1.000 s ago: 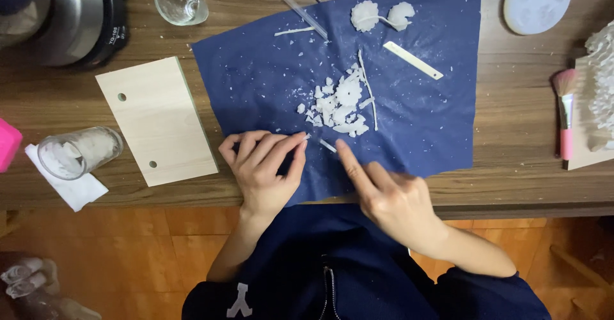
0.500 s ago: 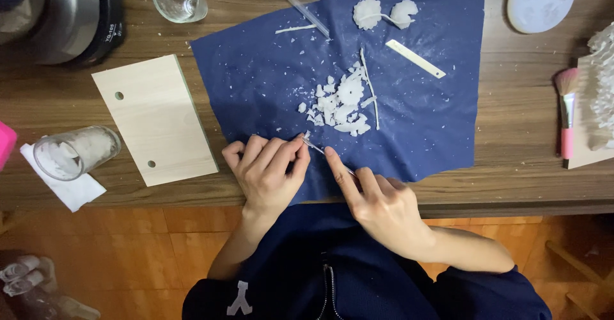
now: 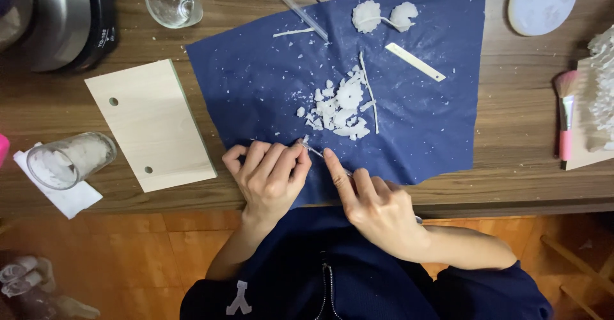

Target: Shaping and cleaning small wax pieces on a blue mat using a metal tool and fingers.

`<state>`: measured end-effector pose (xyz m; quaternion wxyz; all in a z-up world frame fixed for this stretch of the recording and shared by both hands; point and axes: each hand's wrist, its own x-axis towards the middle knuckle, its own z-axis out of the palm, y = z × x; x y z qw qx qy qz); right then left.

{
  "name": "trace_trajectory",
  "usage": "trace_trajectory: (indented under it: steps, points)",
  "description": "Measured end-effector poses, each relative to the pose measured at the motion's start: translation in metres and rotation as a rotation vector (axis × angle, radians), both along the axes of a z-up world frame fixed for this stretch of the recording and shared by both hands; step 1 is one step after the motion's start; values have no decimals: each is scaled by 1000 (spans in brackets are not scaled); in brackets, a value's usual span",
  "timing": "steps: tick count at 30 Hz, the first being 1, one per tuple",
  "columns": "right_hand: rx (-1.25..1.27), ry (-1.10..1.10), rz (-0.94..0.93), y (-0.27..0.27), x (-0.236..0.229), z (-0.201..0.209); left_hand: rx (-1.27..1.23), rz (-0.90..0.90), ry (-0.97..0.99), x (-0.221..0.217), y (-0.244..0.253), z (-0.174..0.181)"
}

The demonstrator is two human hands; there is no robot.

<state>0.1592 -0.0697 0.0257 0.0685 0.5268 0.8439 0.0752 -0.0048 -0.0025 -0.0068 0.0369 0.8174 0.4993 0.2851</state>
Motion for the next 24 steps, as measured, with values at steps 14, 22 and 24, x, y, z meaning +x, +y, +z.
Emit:
trace_trajectory:
  steps: [14,22,24]
  points:
    - [127,88,1,12,-6,-1,48,-19,-125,0,0,-10]
    - [153,45,24,12,-5,-8,-9,-48,-126,2,2,-3]
    - [173,20,28,11,-7,-9,-20,-10,-216,5,4,-1]
